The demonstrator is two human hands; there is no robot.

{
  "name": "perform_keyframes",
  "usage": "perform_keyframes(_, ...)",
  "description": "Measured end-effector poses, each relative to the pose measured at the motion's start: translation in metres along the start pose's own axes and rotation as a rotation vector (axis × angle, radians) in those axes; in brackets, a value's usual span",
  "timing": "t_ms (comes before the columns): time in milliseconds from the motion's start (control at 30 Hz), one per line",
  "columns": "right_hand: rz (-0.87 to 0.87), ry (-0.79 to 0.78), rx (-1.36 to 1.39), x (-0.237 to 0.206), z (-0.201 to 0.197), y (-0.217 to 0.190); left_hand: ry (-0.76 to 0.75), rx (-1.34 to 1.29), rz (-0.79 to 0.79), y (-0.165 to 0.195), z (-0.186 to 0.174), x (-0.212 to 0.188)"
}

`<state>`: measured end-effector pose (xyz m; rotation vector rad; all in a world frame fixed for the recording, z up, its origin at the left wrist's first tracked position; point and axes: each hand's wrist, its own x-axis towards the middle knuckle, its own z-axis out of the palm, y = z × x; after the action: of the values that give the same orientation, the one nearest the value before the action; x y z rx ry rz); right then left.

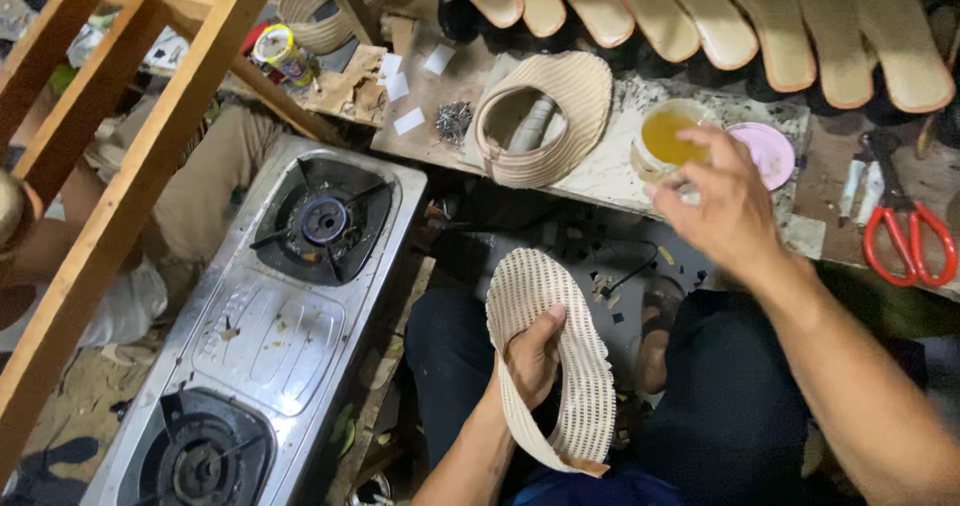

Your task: The person holds a woven straw hat brim and repeatedly rotates and presses it by hand while warming it near a gas stove burner to shape it. They occasionally reach to the table for the glue cup and reposition the hat, continuing to bend and smooth the brim edge.

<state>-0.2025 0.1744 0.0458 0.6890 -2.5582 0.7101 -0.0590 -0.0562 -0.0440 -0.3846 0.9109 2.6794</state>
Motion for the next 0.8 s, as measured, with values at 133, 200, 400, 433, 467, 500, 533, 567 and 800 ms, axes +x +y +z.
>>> perform_keyframes(133, -0.111, -0.059, 0.145, -0.057, 0.021, -0.053, -0.038, -0.051, -0.027, 0.003, 0.001, -0.002)
perform_keyframes(200, -0.188, -0.083, 0.152, -0.074, 0.032, -0.066, -0.06, -0.062, -0.035, 0.003, 0.001, -0.002)
perform_keyframes(400, -0.101, -0.017, 0.162, -0.09, 0.031, -0.072, -0.122, -0.053, -0.052, -0.002, 0.007, -0.005)
perform_keyframes(433, -0.135, 0.006, 0.159, -0.09, 0.029, -0.072, -0.112, -0.04, -0.043, -0.004, 0.008, -0.006)
perform_keyframes(467, -0.166, 0.029, 0.155, -0.09, 0.028, -0.072, -0.11, -0.035, -0.049, -0.005, 0.01, -0.007)
perform_keyframes(500, -0.146, -0.013, 0.127, -0.09, 0.026, -0.072, -0.111, -0.03, -0.053, -0.006, 0.011, -0.007)
perform_keyframes(533, -0.127, -0.054, 0.101, -0.09, 0.025, -0.072, -0.112, -0.024, -0.057, -0.007, 0.011, -0.007)
perform_keyframes(567, -0.107, -0.096, 0.076, -0.091, 0.024, -0.073, -0.118, -0.034, -0.044, -0.007, 0.011, -0.007)
perform_keyframes(800, -0.143, -0.066, 0.173, -0.103, 0.027, -0.079, -0.061, -0.09, 0.021, -0.008, 0.002, -0.004)
